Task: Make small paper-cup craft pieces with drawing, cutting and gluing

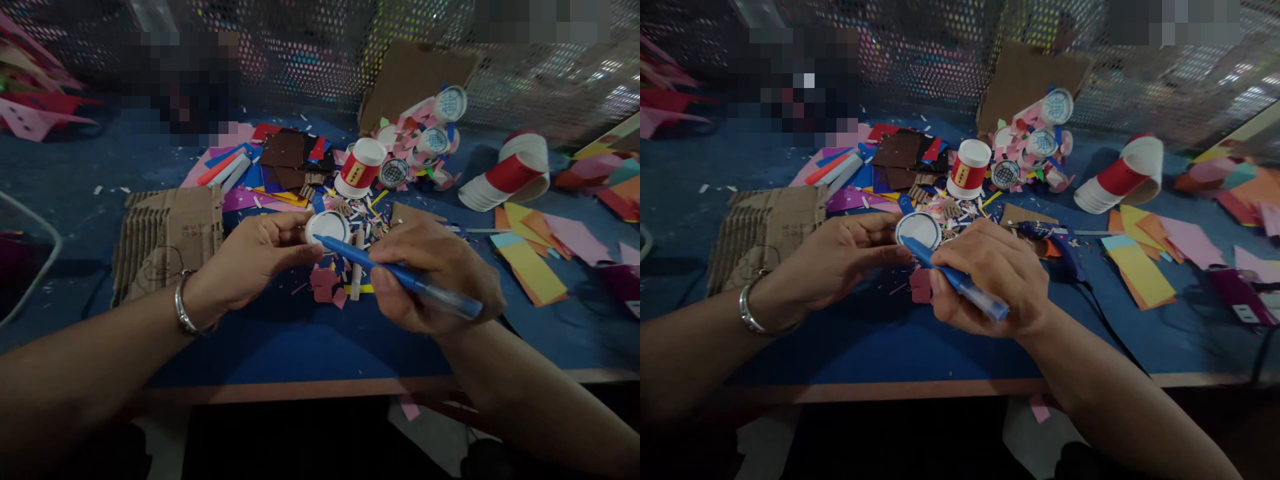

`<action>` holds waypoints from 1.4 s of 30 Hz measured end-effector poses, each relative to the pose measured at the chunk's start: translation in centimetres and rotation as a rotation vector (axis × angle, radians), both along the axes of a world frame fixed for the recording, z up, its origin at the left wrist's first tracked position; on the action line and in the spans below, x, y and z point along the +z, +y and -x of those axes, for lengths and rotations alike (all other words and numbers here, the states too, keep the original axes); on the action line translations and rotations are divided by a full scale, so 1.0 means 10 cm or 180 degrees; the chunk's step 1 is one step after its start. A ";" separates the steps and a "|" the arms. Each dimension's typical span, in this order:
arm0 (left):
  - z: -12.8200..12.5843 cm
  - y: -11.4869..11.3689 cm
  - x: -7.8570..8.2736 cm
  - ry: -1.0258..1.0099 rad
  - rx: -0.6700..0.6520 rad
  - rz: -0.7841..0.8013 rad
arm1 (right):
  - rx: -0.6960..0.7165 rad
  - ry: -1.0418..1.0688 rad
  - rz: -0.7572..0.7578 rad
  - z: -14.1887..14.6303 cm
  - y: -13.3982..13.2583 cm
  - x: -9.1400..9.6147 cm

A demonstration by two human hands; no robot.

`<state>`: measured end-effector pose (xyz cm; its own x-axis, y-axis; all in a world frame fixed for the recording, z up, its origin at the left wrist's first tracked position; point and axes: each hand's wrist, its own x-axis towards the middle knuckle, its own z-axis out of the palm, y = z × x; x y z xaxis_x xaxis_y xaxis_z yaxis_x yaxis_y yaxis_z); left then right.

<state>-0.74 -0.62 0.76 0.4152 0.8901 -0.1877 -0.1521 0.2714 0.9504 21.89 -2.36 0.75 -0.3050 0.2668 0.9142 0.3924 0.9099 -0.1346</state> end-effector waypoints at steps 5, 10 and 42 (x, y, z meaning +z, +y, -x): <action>0.00 -0.01 -0.01 0.0134 -0.0028 -0.0014 | 0.0076 -0.0068 -0.0104 0.00 0.05 0.03; 0.00 0.00 -0.01 0.0092 0.0003 -0.0044 | 0.0136 -0.0171 -0.0081 -0.01 0.03 0.09; -0.02 0.01 0.01 -0.0069 0.0267 -0.0173 | -0.0147 -0.0175 -0.0064 -0.04 0.00 0.11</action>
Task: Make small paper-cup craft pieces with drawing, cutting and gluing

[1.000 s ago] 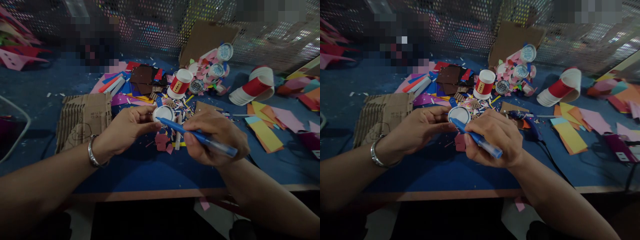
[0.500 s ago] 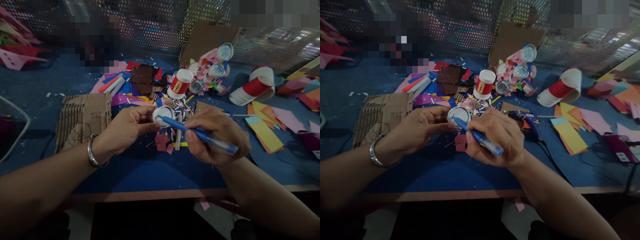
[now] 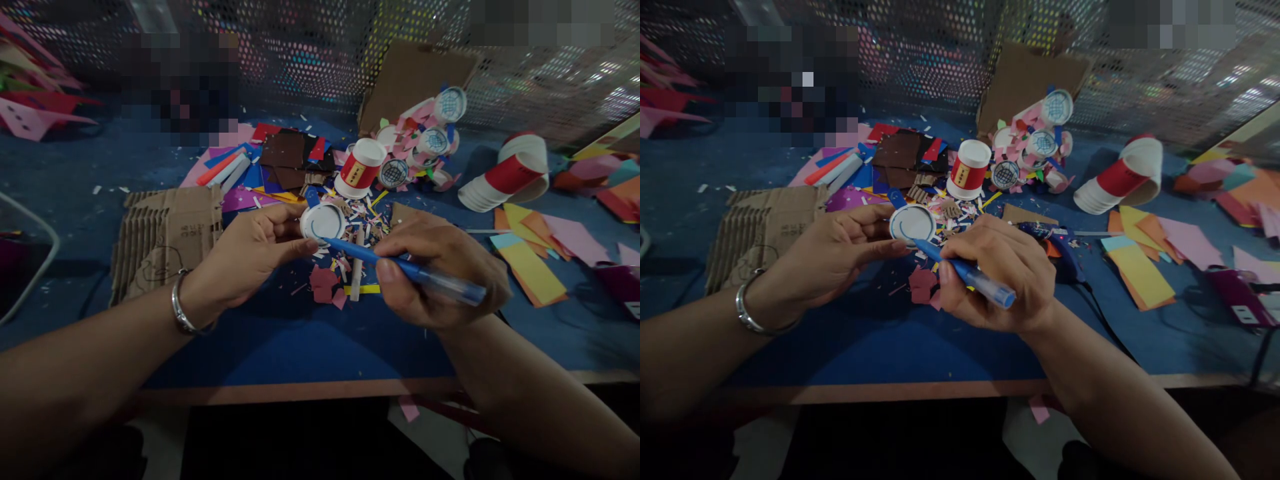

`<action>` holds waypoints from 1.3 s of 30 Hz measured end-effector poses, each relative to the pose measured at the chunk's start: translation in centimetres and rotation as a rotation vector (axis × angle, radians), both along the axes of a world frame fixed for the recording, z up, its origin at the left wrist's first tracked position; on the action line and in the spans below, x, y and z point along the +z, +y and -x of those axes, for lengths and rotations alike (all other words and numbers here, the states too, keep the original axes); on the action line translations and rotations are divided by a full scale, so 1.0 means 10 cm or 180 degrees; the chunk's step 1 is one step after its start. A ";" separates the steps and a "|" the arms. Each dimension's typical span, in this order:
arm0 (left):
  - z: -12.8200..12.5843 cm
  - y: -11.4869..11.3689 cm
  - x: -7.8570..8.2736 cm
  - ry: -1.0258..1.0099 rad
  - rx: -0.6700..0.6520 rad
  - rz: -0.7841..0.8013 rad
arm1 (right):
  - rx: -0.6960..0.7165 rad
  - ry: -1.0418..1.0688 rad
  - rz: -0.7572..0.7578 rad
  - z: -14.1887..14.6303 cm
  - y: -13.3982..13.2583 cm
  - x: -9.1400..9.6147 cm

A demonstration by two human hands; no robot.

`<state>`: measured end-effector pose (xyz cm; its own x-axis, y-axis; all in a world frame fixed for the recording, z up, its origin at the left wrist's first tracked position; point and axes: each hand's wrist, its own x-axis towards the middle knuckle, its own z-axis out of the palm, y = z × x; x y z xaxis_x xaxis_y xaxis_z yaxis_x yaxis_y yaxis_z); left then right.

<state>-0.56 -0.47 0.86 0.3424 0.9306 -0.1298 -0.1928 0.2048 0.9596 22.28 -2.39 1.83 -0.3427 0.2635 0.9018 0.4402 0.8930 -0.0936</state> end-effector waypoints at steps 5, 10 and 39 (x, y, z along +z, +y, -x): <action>-0.01 0.00 0.02 0.0006 0.0061 -0.0024 | -0.0036 0.0116 -0.0091 -0.02 0.05 -0.03; 0.00 0.01 0.02 -0.0021 0.0075 -0.0063 | -0.0155 0.0121 0.0076 -0.04 0.04 -0.03; 0.02 -0.03 0.00 0.0365 -0.0428 -0.0090 | -0.0134 0.0028 -0.0370 0.03 0.05 0.01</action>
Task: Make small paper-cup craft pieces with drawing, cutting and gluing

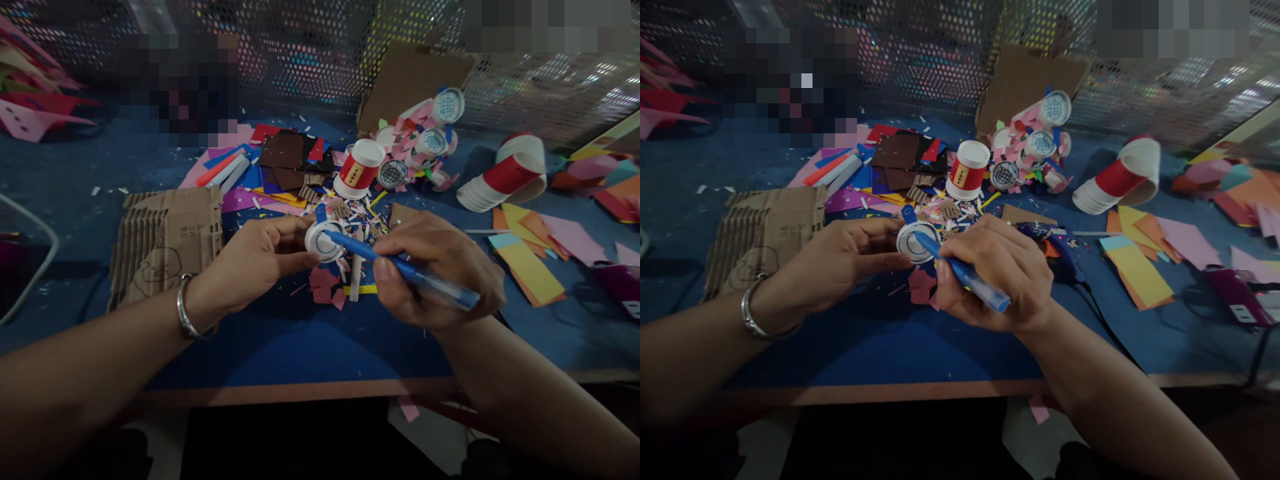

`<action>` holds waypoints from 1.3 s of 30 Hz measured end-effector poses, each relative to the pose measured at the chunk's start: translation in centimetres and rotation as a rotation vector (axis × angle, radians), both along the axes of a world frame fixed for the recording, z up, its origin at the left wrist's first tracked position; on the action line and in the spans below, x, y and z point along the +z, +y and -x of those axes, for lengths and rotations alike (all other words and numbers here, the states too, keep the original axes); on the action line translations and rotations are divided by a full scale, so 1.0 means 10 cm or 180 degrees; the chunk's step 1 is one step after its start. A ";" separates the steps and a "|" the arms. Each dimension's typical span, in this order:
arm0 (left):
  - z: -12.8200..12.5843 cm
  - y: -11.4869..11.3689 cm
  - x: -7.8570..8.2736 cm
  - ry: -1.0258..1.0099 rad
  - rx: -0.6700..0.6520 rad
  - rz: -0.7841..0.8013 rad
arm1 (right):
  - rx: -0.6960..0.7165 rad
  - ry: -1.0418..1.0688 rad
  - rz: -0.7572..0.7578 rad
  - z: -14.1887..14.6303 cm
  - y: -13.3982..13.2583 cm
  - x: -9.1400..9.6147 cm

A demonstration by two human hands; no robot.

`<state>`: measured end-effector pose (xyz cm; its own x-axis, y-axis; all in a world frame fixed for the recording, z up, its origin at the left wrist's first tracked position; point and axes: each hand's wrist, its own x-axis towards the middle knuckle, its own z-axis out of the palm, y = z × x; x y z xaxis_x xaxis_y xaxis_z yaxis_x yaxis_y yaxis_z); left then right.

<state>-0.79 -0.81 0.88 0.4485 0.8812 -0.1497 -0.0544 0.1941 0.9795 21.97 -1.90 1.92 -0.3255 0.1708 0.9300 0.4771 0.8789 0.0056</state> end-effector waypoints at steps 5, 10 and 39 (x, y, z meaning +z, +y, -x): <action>0.00 0.01 -0.01 0.0057 -0.0071 -0.0050 | 0.0146 -0.0104 0.0075 0.00 -0.01 0.00; 0.00 0.02 0.00 0.0055 -0.0089 -0.0074 | 0.0224 -0.0065 0.0047 0.00 -0.01 -0.02; 0.02 0.03 0.01 0.0056 -0.0110 0.0029 | 0.0232 -0.0107 0.0062 -0.04 -0.02 0.00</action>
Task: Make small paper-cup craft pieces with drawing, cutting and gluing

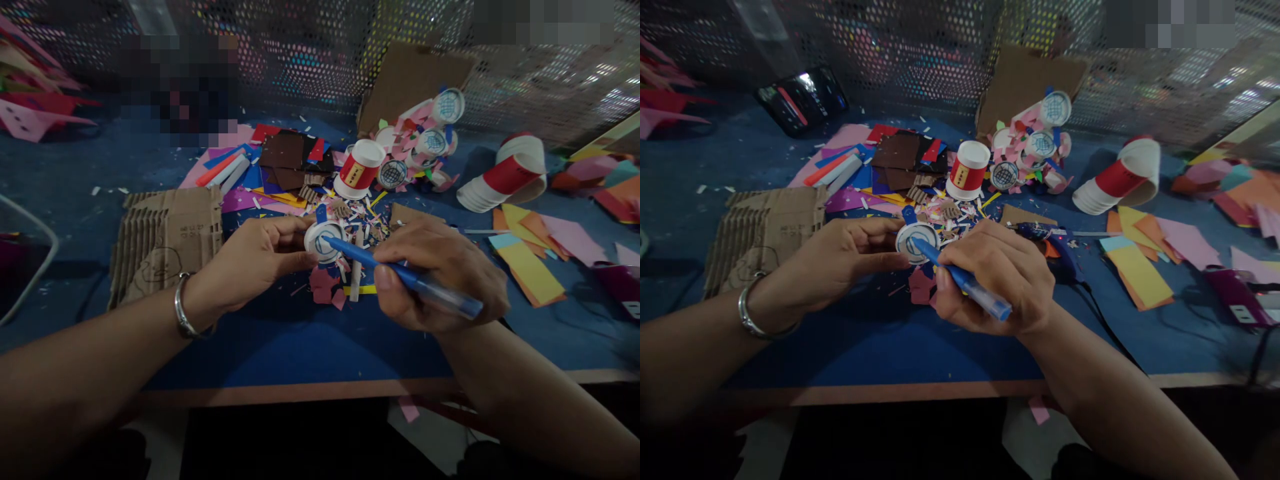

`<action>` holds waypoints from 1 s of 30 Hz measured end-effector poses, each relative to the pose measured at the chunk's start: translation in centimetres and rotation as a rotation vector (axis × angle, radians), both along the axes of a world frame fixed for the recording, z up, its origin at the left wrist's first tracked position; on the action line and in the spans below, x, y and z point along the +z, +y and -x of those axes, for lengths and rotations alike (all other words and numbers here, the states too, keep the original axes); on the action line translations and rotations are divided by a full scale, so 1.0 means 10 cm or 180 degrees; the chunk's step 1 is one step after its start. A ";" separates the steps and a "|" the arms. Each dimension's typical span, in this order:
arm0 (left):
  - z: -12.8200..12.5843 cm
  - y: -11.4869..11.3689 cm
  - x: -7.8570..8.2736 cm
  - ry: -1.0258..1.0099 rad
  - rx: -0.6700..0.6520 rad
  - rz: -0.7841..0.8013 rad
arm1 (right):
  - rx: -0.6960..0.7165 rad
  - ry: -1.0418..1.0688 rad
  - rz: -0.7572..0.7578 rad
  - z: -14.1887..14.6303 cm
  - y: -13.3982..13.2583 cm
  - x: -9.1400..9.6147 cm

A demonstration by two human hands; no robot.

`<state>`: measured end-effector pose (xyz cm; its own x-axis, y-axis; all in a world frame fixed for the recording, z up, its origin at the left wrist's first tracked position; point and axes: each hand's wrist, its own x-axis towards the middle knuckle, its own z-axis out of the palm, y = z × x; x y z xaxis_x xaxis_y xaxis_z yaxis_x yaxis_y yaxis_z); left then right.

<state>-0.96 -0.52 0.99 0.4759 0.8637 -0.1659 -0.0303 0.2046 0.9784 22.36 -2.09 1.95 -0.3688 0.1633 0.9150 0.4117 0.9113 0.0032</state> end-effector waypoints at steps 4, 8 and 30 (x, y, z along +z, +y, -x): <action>-0.01 -0.01 0.01 -0.0004 -0.0058 0.0031 | -0.0047 -0.0013 0.0037 0.00 0.00 0.01; 0.00 0.00 0.00 0.0008 0.0047 0.0011 | -0.0046 -0.0078 0.0069 0.01 -0.02 0.02; 0.00 0.01 0.00 -0.0040 -0.0020 0.0104 | -0.0188 0.0041 0.0071 0.01 -0.02 -0.01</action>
<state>-0.91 -0.40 1.02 0.4834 0.8549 -0.1880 -0.0411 0.2367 0.9707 22.22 -2.25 1.86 -0.3462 0.2050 0.9155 0.4646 0.8852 -0.0225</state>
